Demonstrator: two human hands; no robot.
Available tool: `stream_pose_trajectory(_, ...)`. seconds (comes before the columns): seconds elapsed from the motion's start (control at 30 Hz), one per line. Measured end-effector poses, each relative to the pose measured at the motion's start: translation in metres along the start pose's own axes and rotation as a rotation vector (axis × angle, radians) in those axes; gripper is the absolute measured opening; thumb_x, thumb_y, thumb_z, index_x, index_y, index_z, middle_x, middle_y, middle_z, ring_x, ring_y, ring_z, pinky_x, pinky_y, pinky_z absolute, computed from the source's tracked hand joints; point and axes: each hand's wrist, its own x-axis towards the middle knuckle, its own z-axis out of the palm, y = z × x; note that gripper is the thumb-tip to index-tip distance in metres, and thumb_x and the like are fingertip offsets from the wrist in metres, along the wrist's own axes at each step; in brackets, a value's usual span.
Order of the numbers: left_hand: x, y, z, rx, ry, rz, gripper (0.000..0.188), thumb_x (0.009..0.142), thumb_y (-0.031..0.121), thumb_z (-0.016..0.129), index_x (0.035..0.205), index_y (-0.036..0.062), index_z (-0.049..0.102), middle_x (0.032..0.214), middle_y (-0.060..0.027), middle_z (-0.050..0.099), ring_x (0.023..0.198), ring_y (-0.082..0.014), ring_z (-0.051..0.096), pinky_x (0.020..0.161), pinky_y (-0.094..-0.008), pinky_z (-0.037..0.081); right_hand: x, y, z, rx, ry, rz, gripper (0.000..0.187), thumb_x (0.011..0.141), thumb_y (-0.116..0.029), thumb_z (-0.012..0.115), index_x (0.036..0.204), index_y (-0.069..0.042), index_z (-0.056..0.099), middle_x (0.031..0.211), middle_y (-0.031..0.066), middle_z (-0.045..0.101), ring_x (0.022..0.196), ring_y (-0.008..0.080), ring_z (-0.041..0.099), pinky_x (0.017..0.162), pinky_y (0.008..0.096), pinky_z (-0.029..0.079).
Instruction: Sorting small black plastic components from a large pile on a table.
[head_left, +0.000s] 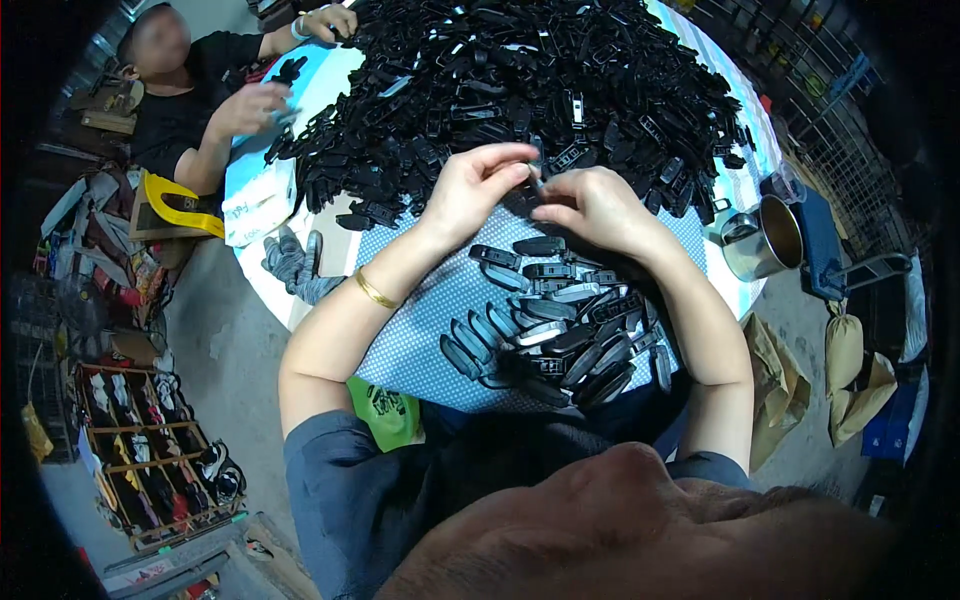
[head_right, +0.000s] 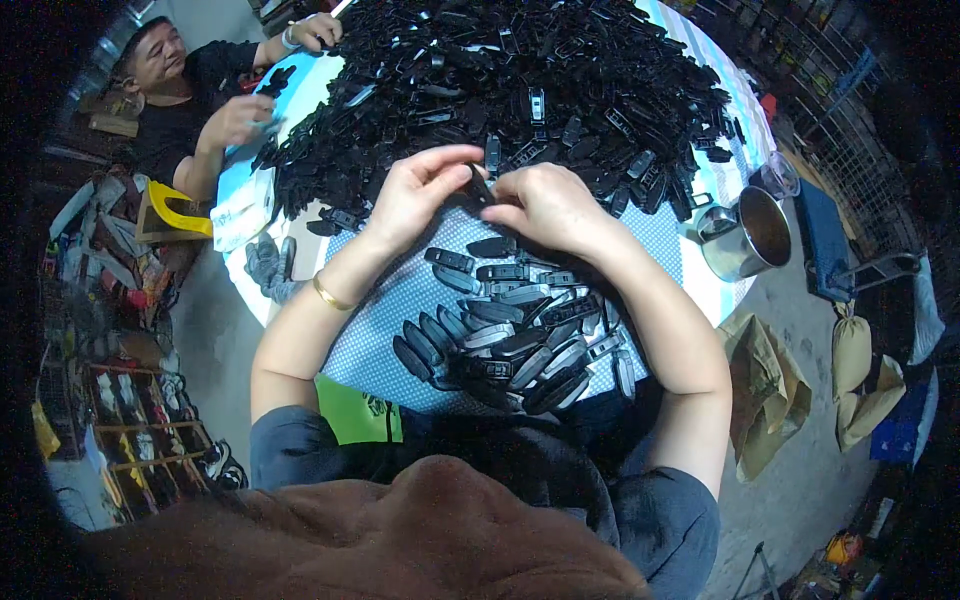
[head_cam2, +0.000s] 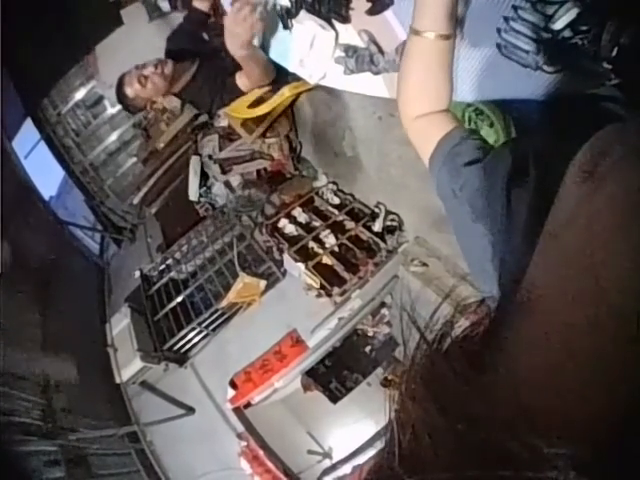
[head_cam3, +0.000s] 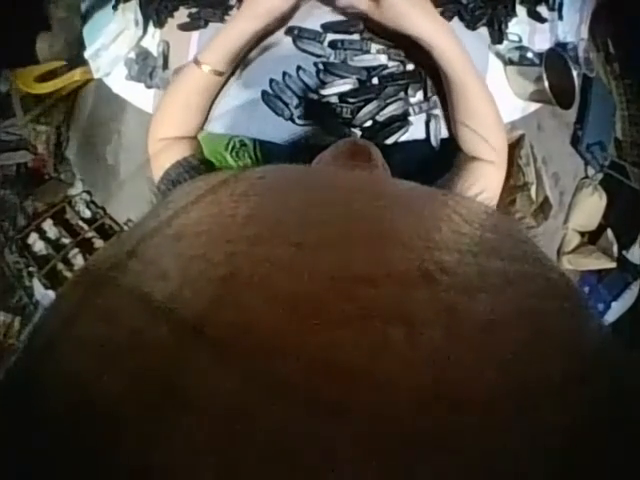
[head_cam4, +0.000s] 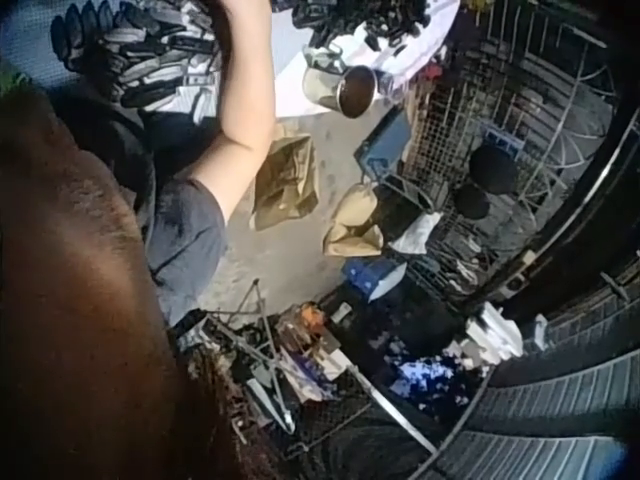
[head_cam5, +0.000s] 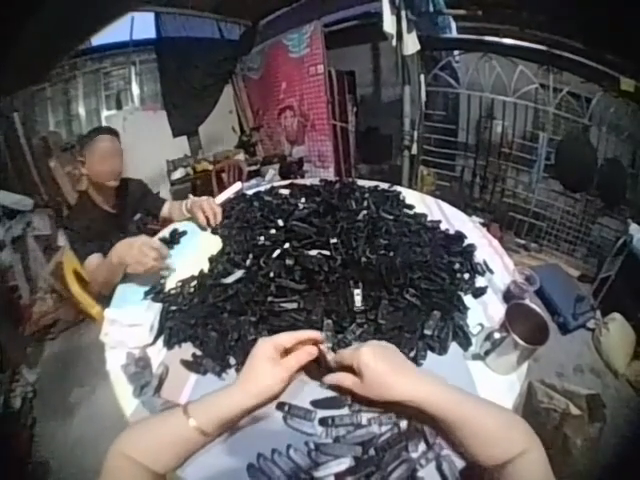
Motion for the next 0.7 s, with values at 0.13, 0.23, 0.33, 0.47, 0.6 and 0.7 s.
stream_pose_trajectory(0.13, -0.014, 0.027, 0.016, 0.658, -0.080, 0.052, 0.028, 0.080, 0.012, 0.066, 0.103, 0.0017, 0.057, 0.090, -0.0103, 0.064, 0.083, -0.0126, 0.061, 0.071, -0.0249, 0.050, -0.007, 0.023, 0.000, -0.100, 0.064, -0.018, 0.020, 0.077, -0.013, 0.061, 0.091, 0.000, 0.065, 0.085, 0.0167, 0.065, 0.078, 0.0308, 0.063, 0.072, 0.0356, 0.050)
stream_pose_trajectory(0.23, -0.024, 0.012, 0.023, 0.822, -0.312, 0.457, 0.027, 0.076, 0.016, 0.068, 0.096, 0.0003, 0.060, 0.082, -0.0125, 0.060, 0.078, -0.0263, 0.059, 0.070, -0.0338, 0.047, -0.002, 0.021, -0.009, 0.021, 0.189, 0.011, 0.020, 0.077, -0.009, 0.059, 0.095, 0.000, 0.065, 0.086, 0.0167, 0.065, 0.076, 0.0270, 0.065, 0.069, 0.0331, 0.051)
stream_pose_trajectory(0.33, -0.023, 0.011, 0.026, 0.761, -0.408, 0.540, 0.025, 0.078, 0.015, 0.065, 0.098, -0.0004, 0.061, 0.089, -0.0125, 0.061, 0.084, -0.0271, 0.057, 0.074, -0.0350, 0.046, 0.002, 0.017, -0.010, 0.110, 0.259, 0.038, 0.019, 0.079, -0.007, 0.060, 0.096, 0.000, 0.065, 0.089, 0.0160, 0.065, 0.074, 0.0236, 0.065, 0.065, 0.0298, 0.051)
stream_pose_trajectory(0.47, -0.013, 0.014, 0.006, 0.903, -0.132, 0.529, 0.021, 0.077, 0.013, 0.064, 0.093, 0.0005, 0.062, 0.093, -0.0135, 0.060, 0.089, -0.0289, 0.054, 0.080, -0.0363, 0.045, 0.018, 0.014, -0.007, 0.093, 0.340, -0.046, 0.018, 0.078, -0.011, 0.058, 0.091, -0.002, 0.066, 0.089, 0.0143, 0.065, 0.078, 0.0292, 0.064, 0.070, 0.0360, 0.051)
stream_pose_trajectory(0.6, -0.008, 0.005, -0.012, 1.501, 0.119, 0.377, 0.029, 0.072, 0.012, 0.065, 0.097, 0.0002, 0.058, 0.092, -0.0125, 0.054, 0.090, -0.0289, 0.048, 0.077, -0.0380, 0.042, 0.056, 0.006, -0.002, -0.243, 0.463, -0.305, 0.022, 0.078, -0.009, 0.061, 0.099, -0.004, 0.062, 0.096, 0.0102, 0.063, 0.085, 0.0276, 0.062, 0.072, 0.0352, 0.051)
stream_pose_trajectory(0.7, -0.004, -0.001, -0.013, 1.564, 0.101, 0.371, 0.029, 0.068, 0.012, 0.066, 0.093, 0.0011, 0.056, 0.089, -0.0117, 0.053, 0.089, -0.0284, 0.048, 0.075, -0.0373, 0.042, 0.089, -0.003, 0.006, -0.304, 0.489, -0.323, 0.025, 0.076, -0.010, 0.063, 0.101, -0.005, 0.062, 0.095, 0.0079, 0.063, 0.087, 0.0263, 0.060, 0.074, 0.0356, 0.050)
